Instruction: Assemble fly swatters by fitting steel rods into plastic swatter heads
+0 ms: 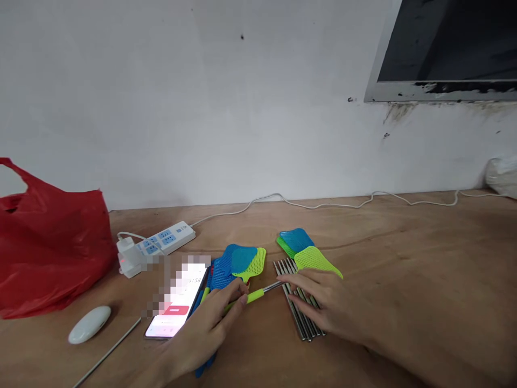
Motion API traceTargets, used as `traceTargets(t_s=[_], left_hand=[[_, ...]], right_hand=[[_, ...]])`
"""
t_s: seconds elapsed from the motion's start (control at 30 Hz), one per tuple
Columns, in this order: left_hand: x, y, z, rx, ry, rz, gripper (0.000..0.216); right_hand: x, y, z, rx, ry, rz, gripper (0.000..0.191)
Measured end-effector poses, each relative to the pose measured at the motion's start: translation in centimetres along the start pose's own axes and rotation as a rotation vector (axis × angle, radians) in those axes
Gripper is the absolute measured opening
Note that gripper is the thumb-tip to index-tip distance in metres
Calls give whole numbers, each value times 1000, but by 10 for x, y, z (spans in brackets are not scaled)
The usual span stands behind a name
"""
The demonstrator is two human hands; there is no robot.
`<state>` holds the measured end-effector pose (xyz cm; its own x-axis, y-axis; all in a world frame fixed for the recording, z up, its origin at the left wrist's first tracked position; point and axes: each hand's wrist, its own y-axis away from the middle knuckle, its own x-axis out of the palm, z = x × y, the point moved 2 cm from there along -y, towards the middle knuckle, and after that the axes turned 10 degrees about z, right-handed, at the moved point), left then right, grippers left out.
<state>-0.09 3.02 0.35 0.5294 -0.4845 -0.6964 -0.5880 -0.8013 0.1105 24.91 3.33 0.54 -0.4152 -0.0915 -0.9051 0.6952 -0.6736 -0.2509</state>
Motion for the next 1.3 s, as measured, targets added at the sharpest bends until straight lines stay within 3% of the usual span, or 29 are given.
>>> traceTargets(t_s=[0.13, 0.2, 0.33, 0.53, 0.73, 1.17, 1.3], left_hand=[[-6, 9, 2, 1, -30, 60, 28], [-8, 12, 1, 16, -19, 71, 27], [-11, 12, -1, 48, -97, 62, 26], [1, 3, -15, 58, -696, 65, 29], [20, -7, -25, 17, -884, 157, 27], [23, 4, -22, -6, -835, 179, 25], [25, 9, -19, -40, -756, 178, 23]], right_hand=[[-25, -4, -10, -99, 328, 19, 33], [-27, -10, -15, -100, 320, 103, 30], [-21, -19, -20, -104, 219, 186, 4], [-7, -18, -11, -173, 307, 146, 16], [4, -6, 1, -177, 361, 111, 24], [3, 6, 12, -130, 158, 65, 23], [8, 5, 19, -166, 90, -28, 19]])
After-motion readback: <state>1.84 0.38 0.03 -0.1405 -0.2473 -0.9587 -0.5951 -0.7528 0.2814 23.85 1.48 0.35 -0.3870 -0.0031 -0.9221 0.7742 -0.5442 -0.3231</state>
